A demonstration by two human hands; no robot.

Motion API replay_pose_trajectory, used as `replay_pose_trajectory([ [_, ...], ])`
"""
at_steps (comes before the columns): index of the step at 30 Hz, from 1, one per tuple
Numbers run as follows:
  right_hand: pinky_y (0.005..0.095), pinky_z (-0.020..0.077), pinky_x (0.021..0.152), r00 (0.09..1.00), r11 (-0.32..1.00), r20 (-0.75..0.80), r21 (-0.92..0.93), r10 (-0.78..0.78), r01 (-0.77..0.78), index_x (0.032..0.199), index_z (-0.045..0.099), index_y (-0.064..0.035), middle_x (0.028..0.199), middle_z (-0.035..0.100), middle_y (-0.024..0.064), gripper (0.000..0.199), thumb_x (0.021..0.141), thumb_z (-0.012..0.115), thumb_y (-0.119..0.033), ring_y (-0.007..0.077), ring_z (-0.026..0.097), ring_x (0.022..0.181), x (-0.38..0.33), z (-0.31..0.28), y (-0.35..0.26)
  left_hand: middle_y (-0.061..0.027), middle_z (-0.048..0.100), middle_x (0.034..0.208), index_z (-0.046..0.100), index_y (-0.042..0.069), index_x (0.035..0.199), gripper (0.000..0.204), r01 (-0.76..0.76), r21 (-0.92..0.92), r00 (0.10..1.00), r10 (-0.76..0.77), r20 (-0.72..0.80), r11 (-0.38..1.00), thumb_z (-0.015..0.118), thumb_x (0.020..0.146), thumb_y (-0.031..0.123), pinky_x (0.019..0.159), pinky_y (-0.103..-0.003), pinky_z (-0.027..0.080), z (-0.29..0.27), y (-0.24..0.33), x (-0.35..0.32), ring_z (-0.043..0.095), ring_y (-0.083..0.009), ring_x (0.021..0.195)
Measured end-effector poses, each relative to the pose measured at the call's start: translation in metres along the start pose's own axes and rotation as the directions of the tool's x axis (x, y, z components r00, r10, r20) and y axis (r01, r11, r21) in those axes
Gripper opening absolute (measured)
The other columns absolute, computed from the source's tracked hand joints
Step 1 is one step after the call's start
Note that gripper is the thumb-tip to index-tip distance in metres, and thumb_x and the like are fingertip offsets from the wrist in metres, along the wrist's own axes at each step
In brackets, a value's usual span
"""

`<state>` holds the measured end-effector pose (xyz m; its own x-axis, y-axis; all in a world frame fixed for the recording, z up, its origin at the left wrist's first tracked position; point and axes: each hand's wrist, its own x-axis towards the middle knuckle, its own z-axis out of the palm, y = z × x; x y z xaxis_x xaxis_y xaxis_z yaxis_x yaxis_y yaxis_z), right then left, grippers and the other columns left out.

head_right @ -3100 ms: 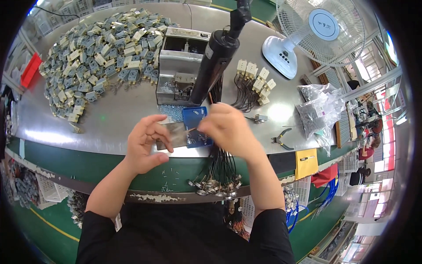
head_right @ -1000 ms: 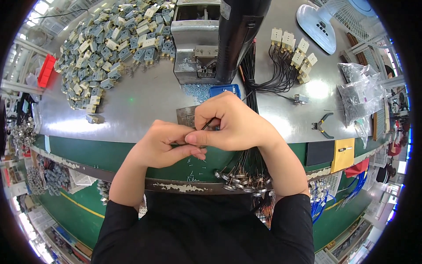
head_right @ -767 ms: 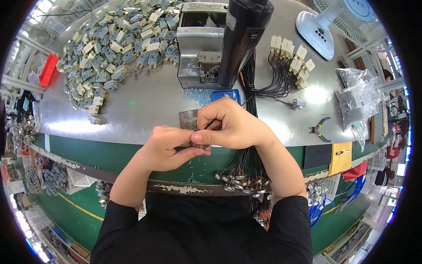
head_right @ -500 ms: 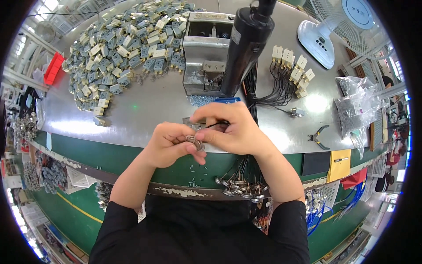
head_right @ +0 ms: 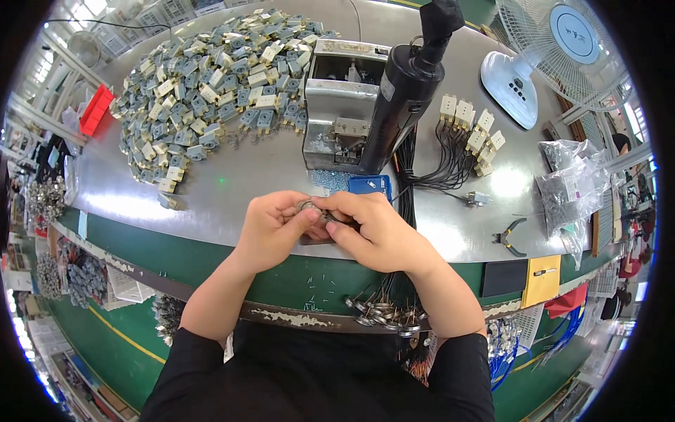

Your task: Assembling small electrical components using an electric screwdriver at a factory workstation.

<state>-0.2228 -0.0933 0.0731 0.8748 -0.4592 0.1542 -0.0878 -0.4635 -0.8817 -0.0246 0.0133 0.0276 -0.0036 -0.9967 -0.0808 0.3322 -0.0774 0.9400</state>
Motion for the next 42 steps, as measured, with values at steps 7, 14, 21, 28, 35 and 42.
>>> replay_pose_trajectory([
  [7, 0.031, 0.0548, 0.07, 0.992, 0.995, -0.101, 0.054, -0.082, 0.087, 0.136, 0.065, 0.0054, 0.088, 0.075, 0.0164, 0.041, 0.096, 0.064, 0.0, 0.0219, 0.071, 0.072, 0.006, 0.006, 0.005, -0.0148, 0.077, 0.098, 0.065, -0.009, 0.122, 0.019, -0.214, 0.371, 0.967, 0.251, -0.053, 0.903, 0.063, 0.105, 0.0, 0.086, -0.033, 0.065, -0.004, -0.003, 0.003, 0.077, -0.0206, 0.095],
  [14, 0.031, 0.0543, 0.072, 0.981, 0.98, -0.104, 0.126, 0.166, -0.153, 0.131, 0.07, 0.0053, 0.087, 0.074, 0.0161, 0.034, 0.098, 0.066, -0.004, 0.0177, 0.07, 0.076, 0.002, 0.004, 0.003, -0.0118, 0.076, 0.096, 0.064, -0.005, 0.122, 0.023, -0.052, -0.118, 0.999, 0.051, -0.016, 0.992, 0.059, 0.11, 0.015, 0.08, -0.031, 0.062, -0.008, -0.018, 0.009, 0.075, -0.0175, 0.089],
  [21, 0.0336, 0.0532, 0.073, 1.0, 0.999, -0.018, 0.041, -0.006, 0.007, 0.127, 0.073, 0.0048, 0.089, 0.073, 0.0179, 0.032, 0.096, 0.067, -0.003, 0.0255, 0.068, 0.076, 0.002, -0.005, 0.004, -0.0153, 0.075, 0.091, 0.062, -0.005, 0.109, 0.02, 0.055, -0.055, 0.985, -0.045, 0.167, 0.997, 0.052, 0.113, 0.013, 0.075, -0.034, 0.061, -0.017, -0.001, 0.0, 0.076, -0.0208, 0.079],
  [28, 0.0341, 0.0519, 0.07, 0.998, 1.0, -0.064, 0.007, -0.03, 0.031, 0.127, 0.073, 0.0049, 0.085, 0.071, 0.0174, 0.032, 0.097, 0.066, -0.003, 0.0263, 0.067, 0.073, 0.001, 0.001, 0.004, -0.012, 0.074, 0.089, 0.061, -0.002, 0.107, 0.03, -0.195, 0.292, 0.981, 0.18, 0.079, 0.936, 0.05, 0.115, 0.025, 0.066, -0.031, 0.06, -0.004, -0.014, 0.001, 0.075, -0.02, 0.075],
  [35, 0.0331, 0.051, 0.07, 1.0, 0.995, -0.019, 0.104, 0.008, -0.006, 0.127, 0.071, 0.0056, 0.084, 0.07, 0.0171, 0.031, 0.099, 0.066, -0.004, 0.0251, 0.066, 0.073, 0.002, -0.004, 0.004, -0.0127, 0.071, 0.084, 0.059, 0.0, 0.106, 0.029, 0.041, -0.299, 0.99, 0.001, 0.139, 0.953, 0.05, 0.115, 0.026, 0.06, -0.035, 0.06, -0.008, -0.027, 0.006, 0.073, -0.0214, 0.072],
  [42, 0.0339, 0.0511, 0.07, 0.988, 0.971, 0.056, 0.188, 0.141, -0.149, 0.132, 0.068, 0.006, 0.082, 0.07, 0.0162, 0.041, 0.095, 0.074, -0.011, 0.0242, 0.066, 0.072, 0.002, -0.009, 0.004, -0.0148, 0.073, 0.09, 0.063, -0.003, 0.117, 0.036, 0.076, -0.183, 0.984, -0.044, 0.172, 0.98, 0.054, 0.113, 0.032, 0.069, -0.035, 0.061, -0.025, -0.019, 0.002, 0.073, -0.0229, 0.077],
])
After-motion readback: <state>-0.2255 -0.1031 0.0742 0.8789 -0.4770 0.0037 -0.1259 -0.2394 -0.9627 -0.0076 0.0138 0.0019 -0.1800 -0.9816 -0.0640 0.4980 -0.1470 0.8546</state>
